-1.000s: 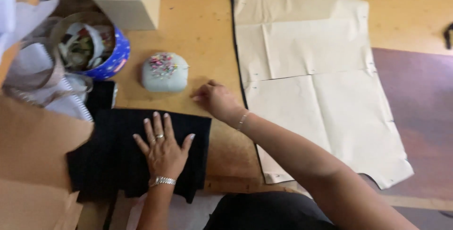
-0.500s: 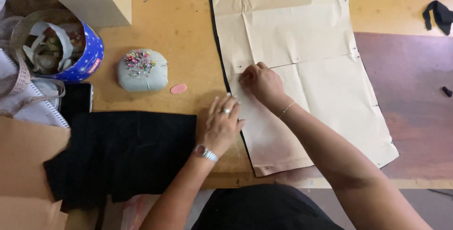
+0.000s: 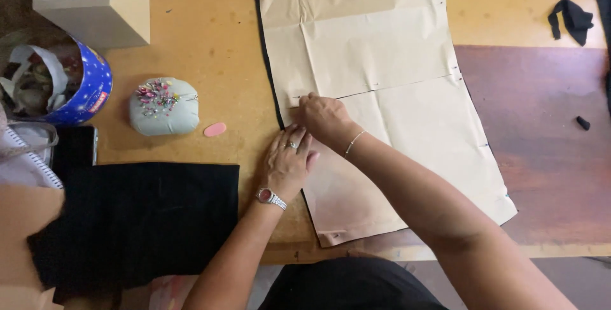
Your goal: Using an electric rotary cutter to cut out garment pieces from black fabric following a paper pattern pinned to the material.
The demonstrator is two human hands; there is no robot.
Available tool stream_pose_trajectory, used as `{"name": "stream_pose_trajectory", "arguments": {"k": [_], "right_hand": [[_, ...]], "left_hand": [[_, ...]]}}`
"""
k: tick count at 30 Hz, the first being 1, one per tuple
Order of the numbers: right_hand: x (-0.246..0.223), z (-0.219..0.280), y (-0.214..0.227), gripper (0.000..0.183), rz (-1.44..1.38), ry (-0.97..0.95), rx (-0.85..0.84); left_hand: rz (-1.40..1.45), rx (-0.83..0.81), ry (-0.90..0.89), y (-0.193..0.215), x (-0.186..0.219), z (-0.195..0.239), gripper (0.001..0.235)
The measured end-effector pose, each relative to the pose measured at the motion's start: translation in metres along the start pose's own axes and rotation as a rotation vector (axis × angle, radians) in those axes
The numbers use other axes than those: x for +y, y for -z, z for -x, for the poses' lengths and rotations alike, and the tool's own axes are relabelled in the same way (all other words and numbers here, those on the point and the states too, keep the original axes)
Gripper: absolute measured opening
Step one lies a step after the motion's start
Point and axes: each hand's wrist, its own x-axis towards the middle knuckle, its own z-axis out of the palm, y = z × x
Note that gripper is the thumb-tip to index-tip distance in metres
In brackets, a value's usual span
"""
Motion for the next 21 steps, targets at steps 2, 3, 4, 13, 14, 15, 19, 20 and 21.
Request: {"name": "stream_pose_trajectory", "arguments": {"k": [2,3,4,13,14,15,19,20,21], "right_hand": [[0.023,0.019,0.012,0.023,0.041,0.057,0.048],[0.049,0.026,0.016,0.017,-0.017,-0.008,-0.094],[0.075,0.032,0.02,0.013,-0.074,-0.074,-0.236],[0.168,0.033,0.052,0.015,-0.214,-0.348,-0.239],[0.17,0.036,0.048,0.015,-0.216,-0.342,-0.236],[0.171,0.037,0.044,0.016,-0.192,-0.326,-0.215],[0.183,0.033,0.027,0.023,-0.172,-0.254,-0.221],[0.18,0.034,0.036,0.023,-0.201,-0.2,-0.208],[0.178,0.032,0.042,0.027,-0.225,-0.268,-0.264]], "left_hand": [[-0.014,-0.006,0.005,-0.002,-0.005,0.003,0.038],[-0.036,0.049,0.003,-0.006,-0.011,-0.002,0.022],[-0.059,0.104,0.002,-0.009,-0.017,-0.007,0.012],[-0.311,-0.017,-0.095,-0.045,-0.071,-0.081,0.012],[-0.317,-0.015,-0.092,-0.053,-0.071,-0.08,0.012],[-0.336,0.02,-0.142,-0.059,-0.073,-0.079,0.01],[-0.358,0.048,-0.234,-0.034,-0.058,-0.094,0.005],[-0.411,0.042,-0.201,-0.046,-0.054,-0.092,0.005],[-0.399,0.084,-0.209,-0.058,-0.054,-0.09,0.009]]}}
